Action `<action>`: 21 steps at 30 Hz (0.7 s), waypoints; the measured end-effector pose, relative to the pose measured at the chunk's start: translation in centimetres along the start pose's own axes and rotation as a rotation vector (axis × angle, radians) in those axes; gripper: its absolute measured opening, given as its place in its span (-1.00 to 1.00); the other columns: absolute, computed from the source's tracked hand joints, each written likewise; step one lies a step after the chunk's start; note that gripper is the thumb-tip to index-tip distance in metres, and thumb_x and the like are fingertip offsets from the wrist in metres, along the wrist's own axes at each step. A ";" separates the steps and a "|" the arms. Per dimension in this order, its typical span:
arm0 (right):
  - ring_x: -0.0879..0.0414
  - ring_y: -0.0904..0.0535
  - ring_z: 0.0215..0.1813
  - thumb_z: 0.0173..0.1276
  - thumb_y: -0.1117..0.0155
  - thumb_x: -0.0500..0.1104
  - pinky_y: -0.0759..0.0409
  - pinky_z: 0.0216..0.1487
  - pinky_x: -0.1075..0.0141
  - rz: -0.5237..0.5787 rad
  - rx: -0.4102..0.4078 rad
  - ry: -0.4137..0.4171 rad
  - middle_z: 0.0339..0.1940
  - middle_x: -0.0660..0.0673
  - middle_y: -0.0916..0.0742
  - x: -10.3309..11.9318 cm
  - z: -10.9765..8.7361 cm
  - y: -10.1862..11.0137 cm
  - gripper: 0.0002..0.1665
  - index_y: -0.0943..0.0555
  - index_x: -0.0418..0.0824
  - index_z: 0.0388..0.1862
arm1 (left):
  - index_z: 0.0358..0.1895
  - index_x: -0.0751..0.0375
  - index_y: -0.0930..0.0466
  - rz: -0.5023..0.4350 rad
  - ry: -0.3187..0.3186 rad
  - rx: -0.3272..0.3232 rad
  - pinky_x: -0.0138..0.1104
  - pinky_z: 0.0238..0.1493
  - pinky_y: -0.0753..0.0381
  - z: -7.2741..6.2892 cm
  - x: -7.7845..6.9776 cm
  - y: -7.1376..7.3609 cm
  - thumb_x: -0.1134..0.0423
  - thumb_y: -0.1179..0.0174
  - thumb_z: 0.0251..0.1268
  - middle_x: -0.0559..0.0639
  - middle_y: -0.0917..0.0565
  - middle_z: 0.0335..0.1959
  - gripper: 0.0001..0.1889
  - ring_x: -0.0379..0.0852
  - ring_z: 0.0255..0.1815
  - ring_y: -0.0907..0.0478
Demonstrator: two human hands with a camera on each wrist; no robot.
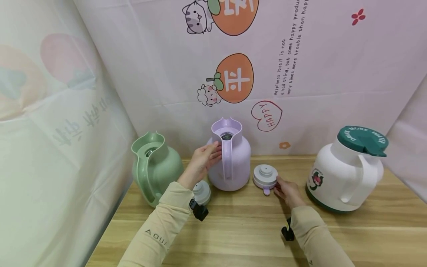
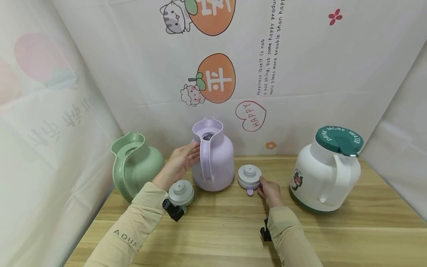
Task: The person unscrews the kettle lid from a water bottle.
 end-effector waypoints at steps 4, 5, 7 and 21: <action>0.35 -0.49 -0.39 0.49 0.07 -0.07 -0.61 -0.21 0.59 -0.045 -0.011 0.014 -0.36 -0.02 -0.51 0.1 -0.1 0.3 -0.25 -0.03 -0.56 0.42 | 0.09 0.49 -0.45 -0.107 -0.046 -0.086 -0.47 -0.09 -0.69 0.0 -0.1 -0.1 0.31 -0.02 0.43 0.02 -0.61 -0.25 -0.68 -0.26 -0.30 -0.62; 0.33 -0.48 -0.37 0.50 0.08 -0.06 -0.61 -0.22 0.59 -0.066 -0.013 0.023 -0.33 -0.04 -0.49 0.1 -0.2 0.4 -0.23 -0.01 -0.57 0.43 | 0.04 0.48 -0.47 -0.136 -0.060 -0.105 -0.50 -0.16 -0.69 0.0 -0.2 -0.1 0.33 -0.02 0.43 -0.02 -0.61 -0.31 -0.72 -0.27 -0.34 -0.62; 0.28 -0.45 -0.32 0.49 0.08 -0.06 -0.60 -0.24 0.56 -0.116 -0.030 0.050 -0.29 -0.09 -0.46 0.2 -0.2 0.6 -0.22 0.00 -0.59 0.43 | -0.06 0.42 -0.50 -0.183 -0.091 -0.136 -0.54 -0.24 -0.68 0.0 -0.4 -0.1 0.34 -0.03 0.42 -0.06 -0.61 -0.40 -0.80 -0.29 -0.39 -0.61; -0.45 -0.05 0.45 0.52 0.20 0.07 -0.18 0.45 -0.21 -0.767 0.040 0.172 0.43 -0.62 -0.09 4.0 -3.5 1.6 -0.12 0.18 -0.53 0.47 | -0.19 0.31 -0.51 -0.234 -0.274 -0.130 -0.57 -0.32 -0.63 -1.9 -3.1 -1.3 0.35 -0.02 0.42 -0.10 -0.60 -0.43 -0.89 -0.32 -0.43 -0.58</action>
Point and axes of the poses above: each hand's wrist, its own z-axis towards the middle knuckle, its own y-axis out of the back of the hand, x = y × z, the point moved 1 cm from there along z, towards the middle knuckle
